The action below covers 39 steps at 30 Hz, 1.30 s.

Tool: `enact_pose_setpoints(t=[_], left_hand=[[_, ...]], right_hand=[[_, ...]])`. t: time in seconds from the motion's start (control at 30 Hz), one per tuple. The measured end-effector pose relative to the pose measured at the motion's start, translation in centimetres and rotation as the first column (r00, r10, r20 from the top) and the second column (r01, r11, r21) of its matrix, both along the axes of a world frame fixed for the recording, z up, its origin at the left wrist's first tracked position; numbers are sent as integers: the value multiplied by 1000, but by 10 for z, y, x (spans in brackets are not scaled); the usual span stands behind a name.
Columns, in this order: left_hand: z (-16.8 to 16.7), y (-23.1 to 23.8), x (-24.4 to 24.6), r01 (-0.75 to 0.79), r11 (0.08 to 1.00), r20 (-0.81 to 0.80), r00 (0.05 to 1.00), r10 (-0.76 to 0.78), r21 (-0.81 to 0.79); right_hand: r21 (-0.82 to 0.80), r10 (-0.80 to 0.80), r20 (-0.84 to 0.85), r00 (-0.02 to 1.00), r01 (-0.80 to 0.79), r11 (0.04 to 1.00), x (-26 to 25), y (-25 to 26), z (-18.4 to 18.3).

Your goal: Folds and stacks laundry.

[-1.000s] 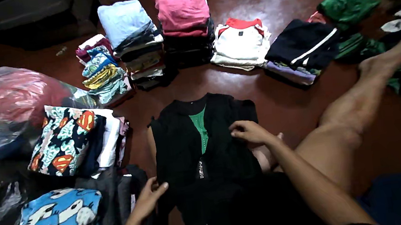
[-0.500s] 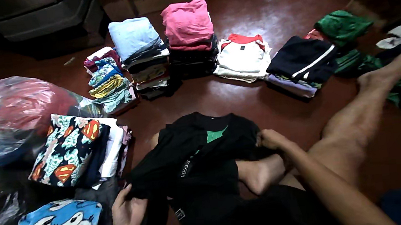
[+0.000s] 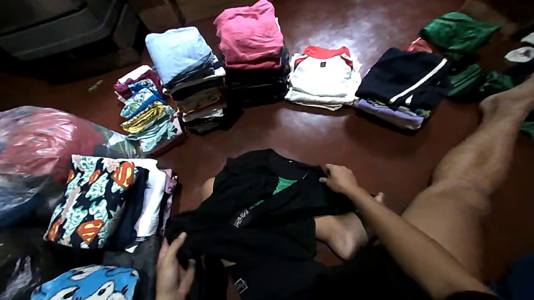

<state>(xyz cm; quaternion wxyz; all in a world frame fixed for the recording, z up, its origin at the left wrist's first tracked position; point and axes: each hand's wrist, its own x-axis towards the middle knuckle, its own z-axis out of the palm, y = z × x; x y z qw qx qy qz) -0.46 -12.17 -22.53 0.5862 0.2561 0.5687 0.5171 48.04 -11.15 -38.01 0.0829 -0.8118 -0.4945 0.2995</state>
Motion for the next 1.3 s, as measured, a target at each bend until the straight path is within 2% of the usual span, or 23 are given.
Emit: enact_pose_setpoints(t=[0.07, 0.13, 0.2, 0.27, 0.33, 0.37, 0.43, 0.5, 0.53, 0.57, 0.6, 0.67, 0.73, 0.77, 0.8, 0.87, 1.0, 1.03, 1.07, 1.13, 1.17, 1.23, 1.3], left_hand=[[8, 9, 0, -154, 986, 207, 969, 137, 69], [-5, 1, 8, -159, 987, 312, 939, 145, 18], [-29, -20, 21, -10, 996, 193, 981, 27, -92], [-41, -25, 32, 96, 990, -69, 992, -103, -102], [-40, -19, 41, 165, 980, -309, 931, -193, -116], [-37, -14, 42, 193, 975, -350, 911, -219, -107], [-22, 1, 34, 194, 981, -232, 954, -191, -10], [-2, 14, 20, 106, 985, 27, 993, -111, 134], [3, 18, 15, 26, 982, 181, 982, -61, 188], [3, 18, 15, -61, 978, 332, 943, -9, 199], [0, 12, 19, -69, 984, 416, 909, -6, 165], [-14, -13, 33, 80, 997, 353, 932, -81, 18], [-27, -24, 40, 220, 965, 96, 973, -208, -144], [-24, -21, 39, 276, 944, -13, 959, -283, -181], [-15, -15, 35, 315, 932, -90, 938, -334, -178], [10, 3, 21, 306, 948, -190, 929, -318, -91], [36, 30, -14, 208, 958, -42, 978, -204, 196], [35, 32, -14, 227, 952, -46, 974, -222, 205], [32, 33, -10, 275, 947, -134, 958, -254, 166], [30, 36, -3, 324, 943, -307, 907, -287, 76], [35, 42, -4, 317, 943, -318, 909, -272, 100], [58, 56, -8, 275, 929, -226, 949, -221, 247], [83, 69, -5, 201, 895, -44, 979, -200, 397]], right_hand=[[30, -18, -222, 975, 25, 999, 12, -4, 7], [88, -31, -386, 922, 70, 994, 24, -13, 13], [62, -49, -429, 902, 83, 995, 34, -23, 13], [-37, -61, -425, 903, 50, 998, 38, -33, 9], [-122, -57, -446, 893, 3, 993, 39, -37, 13], [-114, -54, -484, 873, -2, 994, 39, -36, 18], [-9, -47, -616, 787, 53, 999, 41, -32, 32], [101, -31, -764, 644, 167, 981, 43, -32, 48], [137, -13, -825, 565, 222, 965, 45, -33, 54], [160, 9, -873, 487, 270, 950, 46, -34, 59], [172, 30, -909, 416, 309, 935, 47, -33, 62], [167, 44, -944, 328, 357, 919, 45, -30, 63], [151, 12, -941, 337, 387, 910, 40, -28, 60], [148, -6, -935, 354, 406, 902, 39, -27, 60], [154, -15, -930, 368, 424, 892, 39, -27, 61], [191, 3, -924, 384, 453, 871, 42, -23, 72], [290, 97, -925, 367, 517, 805, 40, -24, 117], [309, 115, -925, 361, 544, 780, 40, -25, 129], [335, 129, -919, 372, 566, 754, 41, -27, 141], [412, 150, -884, 443, 586, 698, 45, -27, 164], [458, 155, -856, 493, 585, 669, 46, -26, 177], [562, 161, -776, 610, 551, 617, 50, -26, 203], [658, 198, -704, 683, 520, 545, 58, -25, 229]])
